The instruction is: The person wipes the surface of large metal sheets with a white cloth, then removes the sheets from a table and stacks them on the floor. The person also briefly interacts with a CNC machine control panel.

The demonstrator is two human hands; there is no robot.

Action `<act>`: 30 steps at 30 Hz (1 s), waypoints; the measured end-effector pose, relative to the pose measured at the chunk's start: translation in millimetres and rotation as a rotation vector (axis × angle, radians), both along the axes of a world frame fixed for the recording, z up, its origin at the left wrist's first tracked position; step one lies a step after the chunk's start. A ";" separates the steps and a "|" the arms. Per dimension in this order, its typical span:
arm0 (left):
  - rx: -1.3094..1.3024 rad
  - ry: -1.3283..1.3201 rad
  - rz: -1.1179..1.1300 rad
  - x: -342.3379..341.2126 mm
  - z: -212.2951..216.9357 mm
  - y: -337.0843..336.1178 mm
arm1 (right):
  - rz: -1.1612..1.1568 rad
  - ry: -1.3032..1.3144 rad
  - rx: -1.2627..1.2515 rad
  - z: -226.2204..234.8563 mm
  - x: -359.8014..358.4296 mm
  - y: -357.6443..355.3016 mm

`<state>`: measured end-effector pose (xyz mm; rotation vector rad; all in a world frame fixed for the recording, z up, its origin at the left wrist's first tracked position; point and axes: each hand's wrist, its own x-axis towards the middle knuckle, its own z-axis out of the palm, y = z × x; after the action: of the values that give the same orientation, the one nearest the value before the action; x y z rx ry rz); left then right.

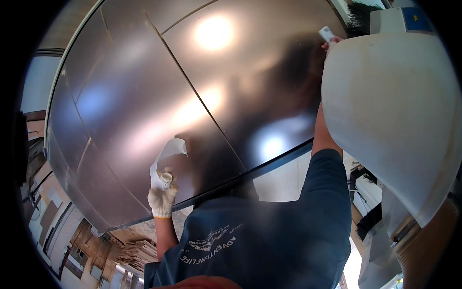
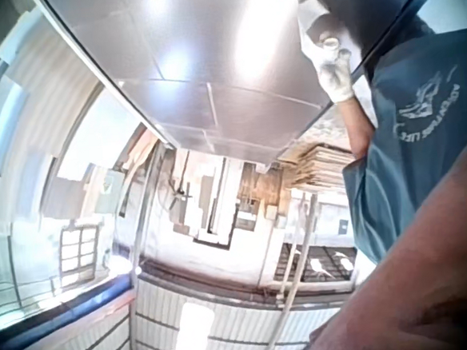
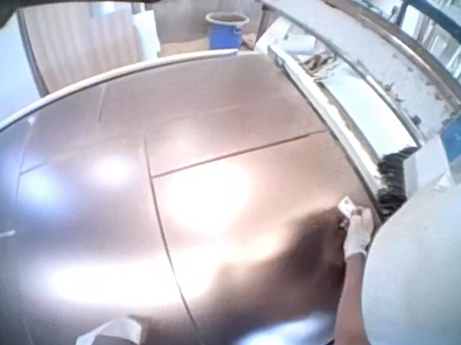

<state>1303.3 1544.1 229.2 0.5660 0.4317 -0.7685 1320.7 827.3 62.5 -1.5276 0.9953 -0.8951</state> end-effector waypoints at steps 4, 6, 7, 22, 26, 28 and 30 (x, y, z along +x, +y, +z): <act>0.064 -0.080 -0.041 9.9 -15.9 -8.0 | 0.701 0.692 -0.338 37.0 1.1 113.7; 0.106 -0.087 -0.057 16.2 -3.8 -14.2 | 0.652 0.947 -0.322 52.1 -2.5 154.8; 0.117 -0.106 -0.060 21.4 -2.5 -17.2 | 0.535 1.032 -0.407 59.5 2.3 159.6; 0.431 -0.150 -0.162 27.8 -0.1 9.3 | 0.800 1.088 -0.789 74.6 -1.3 363.9; 0.398 -0.136 -0.105 40.5 11.7 17.5 | 1.048 0.388 0.299 166.9 -15.1 488.8; 0.381 -0.165 -0.110 44.5 14.9 28.7 | 1.006 0.253 0.249 198.6 -20.5 541.6; 0.344 -0.224 -0.127 47.1 15.4 39.2 | 1.106 0.236 -0.037 212.9 -14.0 572.7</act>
<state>1350.4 1583.3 244.6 0.9989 0.3233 -0.7464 1306.7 1400.0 275.4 -1.8884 0.1613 0.0562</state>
